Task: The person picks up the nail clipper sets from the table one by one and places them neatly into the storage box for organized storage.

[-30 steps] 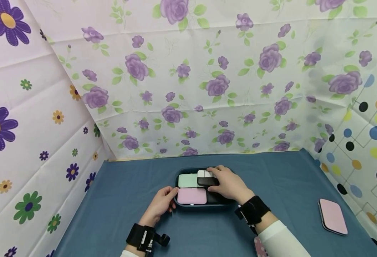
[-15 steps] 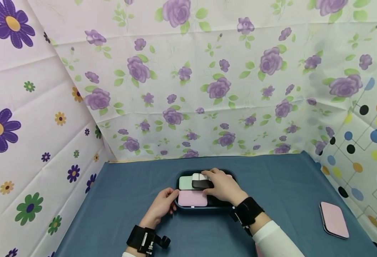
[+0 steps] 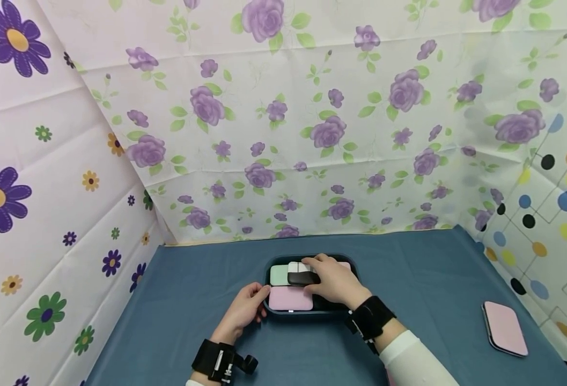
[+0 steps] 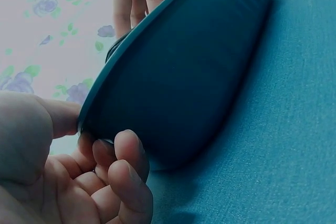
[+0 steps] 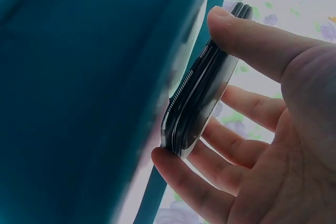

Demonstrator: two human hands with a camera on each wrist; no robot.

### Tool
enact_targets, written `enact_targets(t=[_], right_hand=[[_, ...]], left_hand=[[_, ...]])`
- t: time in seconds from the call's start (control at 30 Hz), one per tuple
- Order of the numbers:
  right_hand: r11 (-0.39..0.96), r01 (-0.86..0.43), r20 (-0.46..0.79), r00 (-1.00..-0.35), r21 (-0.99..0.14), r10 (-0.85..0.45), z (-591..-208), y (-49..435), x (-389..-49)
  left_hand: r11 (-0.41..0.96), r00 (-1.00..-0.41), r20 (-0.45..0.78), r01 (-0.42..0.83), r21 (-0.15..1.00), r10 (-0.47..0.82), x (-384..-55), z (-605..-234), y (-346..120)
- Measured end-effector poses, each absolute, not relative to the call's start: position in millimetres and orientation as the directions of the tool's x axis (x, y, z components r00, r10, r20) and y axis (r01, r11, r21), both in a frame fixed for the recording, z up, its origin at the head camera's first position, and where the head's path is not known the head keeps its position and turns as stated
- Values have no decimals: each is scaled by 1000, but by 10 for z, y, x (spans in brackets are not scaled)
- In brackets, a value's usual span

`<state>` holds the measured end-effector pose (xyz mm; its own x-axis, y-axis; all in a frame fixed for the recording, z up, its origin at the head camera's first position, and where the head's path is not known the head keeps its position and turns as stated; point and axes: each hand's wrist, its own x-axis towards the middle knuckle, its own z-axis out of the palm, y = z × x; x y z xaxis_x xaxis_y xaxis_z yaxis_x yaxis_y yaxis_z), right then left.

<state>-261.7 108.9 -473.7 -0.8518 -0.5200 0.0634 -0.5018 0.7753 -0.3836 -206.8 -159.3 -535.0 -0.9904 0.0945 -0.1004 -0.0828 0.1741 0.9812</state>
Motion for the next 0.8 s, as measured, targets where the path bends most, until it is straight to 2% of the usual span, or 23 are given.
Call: enact_targets(t=[0.8], right_hand=[[769, -511, 51, -843, -384, -535, -4741, 1003, -2641]], left_hand=[[174, -991, -95, -78, 982, 93, -2044, -5323, -1592]])
